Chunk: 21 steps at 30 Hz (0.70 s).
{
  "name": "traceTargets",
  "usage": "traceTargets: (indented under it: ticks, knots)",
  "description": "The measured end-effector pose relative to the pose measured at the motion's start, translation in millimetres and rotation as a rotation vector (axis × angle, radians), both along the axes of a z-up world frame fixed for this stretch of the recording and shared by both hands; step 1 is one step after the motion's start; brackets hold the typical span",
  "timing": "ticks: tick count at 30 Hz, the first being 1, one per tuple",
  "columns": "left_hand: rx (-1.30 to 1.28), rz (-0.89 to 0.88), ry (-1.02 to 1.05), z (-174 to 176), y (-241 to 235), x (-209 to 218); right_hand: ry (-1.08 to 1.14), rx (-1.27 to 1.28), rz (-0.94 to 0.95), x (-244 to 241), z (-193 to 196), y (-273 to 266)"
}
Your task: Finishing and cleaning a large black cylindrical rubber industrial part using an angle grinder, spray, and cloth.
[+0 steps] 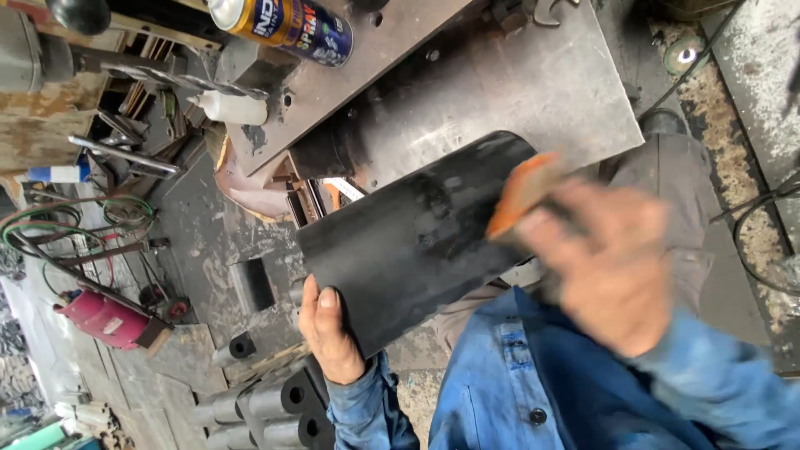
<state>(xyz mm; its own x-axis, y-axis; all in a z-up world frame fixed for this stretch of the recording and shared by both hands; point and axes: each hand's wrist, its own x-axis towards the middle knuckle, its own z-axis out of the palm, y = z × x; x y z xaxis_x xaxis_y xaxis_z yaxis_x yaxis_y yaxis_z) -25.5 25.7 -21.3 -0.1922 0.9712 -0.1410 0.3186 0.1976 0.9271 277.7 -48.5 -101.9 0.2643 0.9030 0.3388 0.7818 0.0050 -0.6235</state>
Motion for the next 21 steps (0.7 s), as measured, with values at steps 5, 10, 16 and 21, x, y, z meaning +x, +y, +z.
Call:
traceTargets:
  ticks: [5, 10, 16, 21]
  knots:
    - [0.028, -0.046, -0.047, 0.9, 1.3, 1.1, 0.045, 0.196, 0.268, -34.7, -14.7, 21.7]
    - [0.035, 0.010, 0.004, -10.9, -7.8, -6.0, 0.016, -0.096, 0.038, 19.4, -36.2, 4.0]
    - [0.020, -0.037, -0.023, 2.7, 0.7, 7.4, 0.032, -0.003, -0.077, 11.5, -16.4, 2.0]
    - [0.001, -0.040, -0.034, 8.0, 0.3, 14.1, 0.068, 0.058, -0.031, 23.1, -23.0, 42.0]
